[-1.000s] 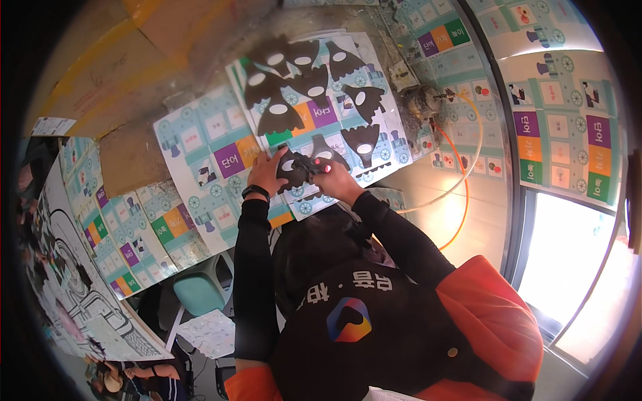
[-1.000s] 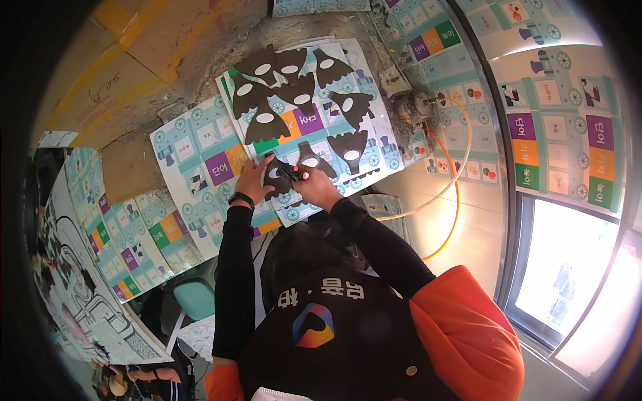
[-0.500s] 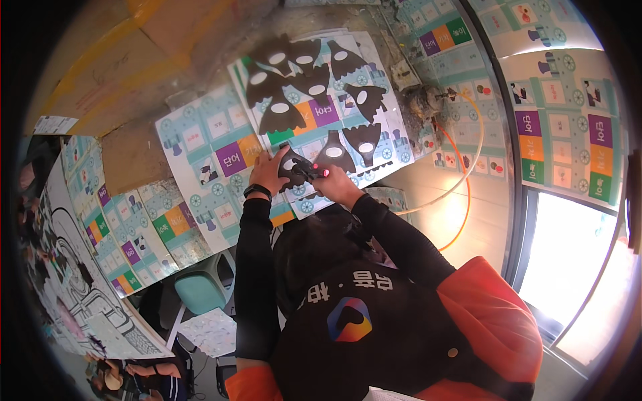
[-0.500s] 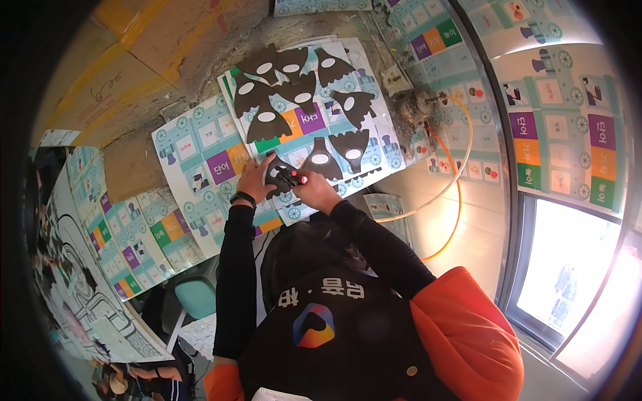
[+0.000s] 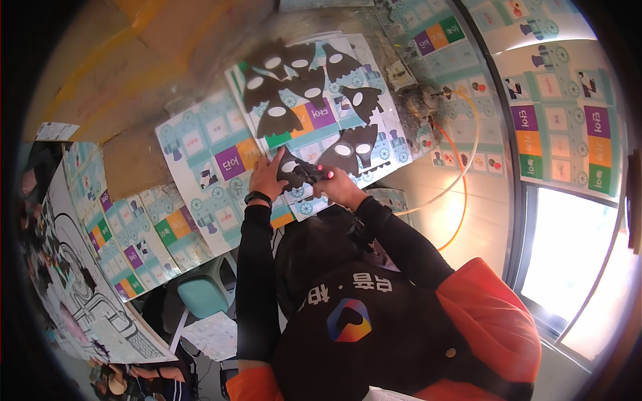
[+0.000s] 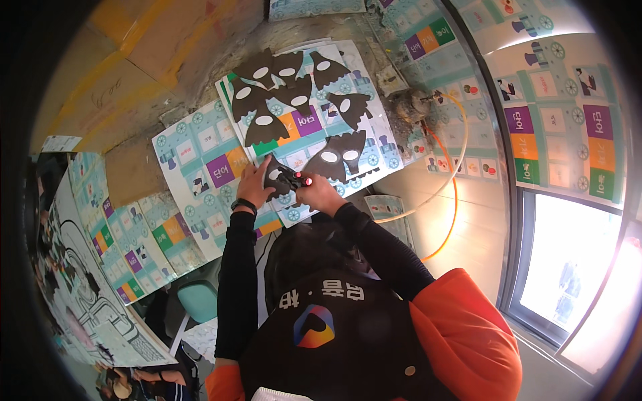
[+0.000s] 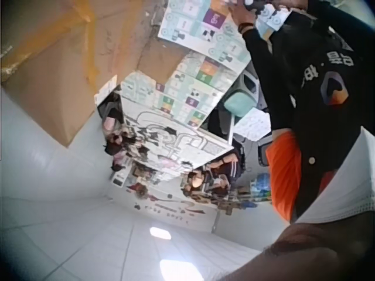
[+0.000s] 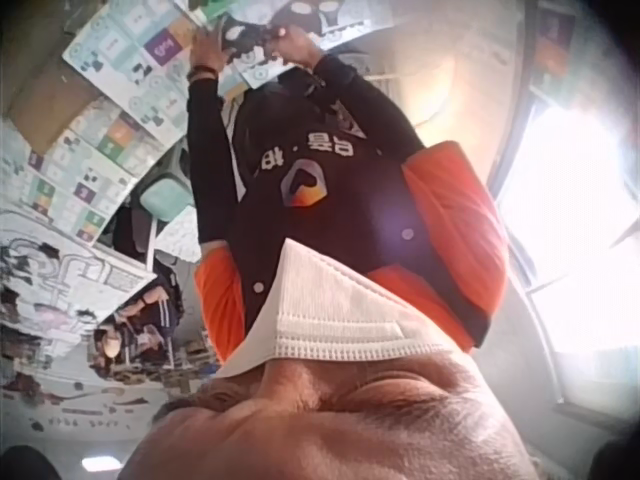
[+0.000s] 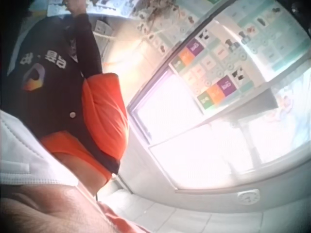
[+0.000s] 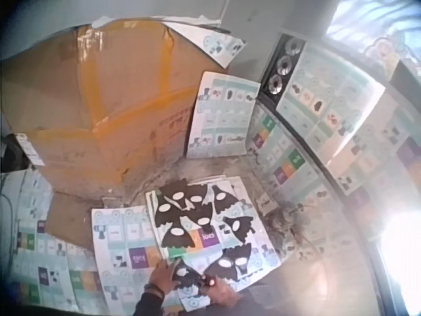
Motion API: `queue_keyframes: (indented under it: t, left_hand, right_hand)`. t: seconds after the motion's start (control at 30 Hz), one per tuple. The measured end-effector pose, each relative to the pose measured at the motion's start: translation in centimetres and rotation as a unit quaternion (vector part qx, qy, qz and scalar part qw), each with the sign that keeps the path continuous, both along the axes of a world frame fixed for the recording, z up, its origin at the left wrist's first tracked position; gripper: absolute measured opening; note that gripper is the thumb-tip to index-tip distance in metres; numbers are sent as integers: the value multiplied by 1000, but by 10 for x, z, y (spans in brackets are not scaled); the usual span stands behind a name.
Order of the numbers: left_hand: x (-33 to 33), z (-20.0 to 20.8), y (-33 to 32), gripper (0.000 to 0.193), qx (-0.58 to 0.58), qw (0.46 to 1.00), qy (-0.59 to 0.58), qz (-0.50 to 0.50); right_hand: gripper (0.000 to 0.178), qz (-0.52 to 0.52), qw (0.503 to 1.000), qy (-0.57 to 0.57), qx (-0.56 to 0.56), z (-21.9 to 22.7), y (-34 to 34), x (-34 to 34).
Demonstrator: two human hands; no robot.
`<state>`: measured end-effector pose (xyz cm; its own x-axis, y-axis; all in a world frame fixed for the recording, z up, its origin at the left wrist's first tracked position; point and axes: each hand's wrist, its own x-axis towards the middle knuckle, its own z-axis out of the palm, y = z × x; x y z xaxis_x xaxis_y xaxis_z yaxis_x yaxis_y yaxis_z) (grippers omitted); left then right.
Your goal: Applying air or adhesive treatment to shoe components on an assembly line.
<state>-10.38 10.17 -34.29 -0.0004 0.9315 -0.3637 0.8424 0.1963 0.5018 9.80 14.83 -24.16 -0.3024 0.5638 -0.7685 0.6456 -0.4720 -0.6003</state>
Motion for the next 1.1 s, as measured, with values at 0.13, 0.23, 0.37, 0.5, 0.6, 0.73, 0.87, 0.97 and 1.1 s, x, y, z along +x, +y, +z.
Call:
queue_keyframes:
  t: [0.13, 0.23, 0.37, 0.5, 0.6, 0.73, 0.87, 0.97, 1.1]
  left_hand:
    - [-6, -10, -51, 87, 157, 985, -4, 72]
    - [-53, -23, -172, 76, 229, 964, -24, 132]
    - [11, 57, -247, 56, 47, 965, -88, 241]
    - [54, 76, -353, 44, -10, 935, -76, 347]
    - [104, 59, -413, 41, -101, 880, -74, 458]
    - [211, 13, -537, 42, -242, 861, 8, 447]
    - [331, 21, -585, 22, -373, 724, -293, 500]
    - [370, 37, -580, 26, -303, 590, -346, 663]
    - [349, 32, -598, 22, -191, 682, -291, 644]
  right_hand:
    - [23, -7, 979, 155, 133, -11, -12, 47]
    - [41, 313, 930, -119, 151, 20, -39, 82]
    - [45, -41, 965, 4, 259, -26, -47, 284]
    - [38, 125, 894, -192, 386, -31, -45, 352]
    - [37, 191, 829, -284, 443, -53, -20, 376]
    - [47, 230, 735, -375, 516, -46, -22, 371]
    - [43, 231, 722, -431, 490, -38, -26, 442]
    - [35, 234, 706, -443, 500, -50, -12, 462]
    - [31, 244, 689, -426, 534, -79, -3, 437]
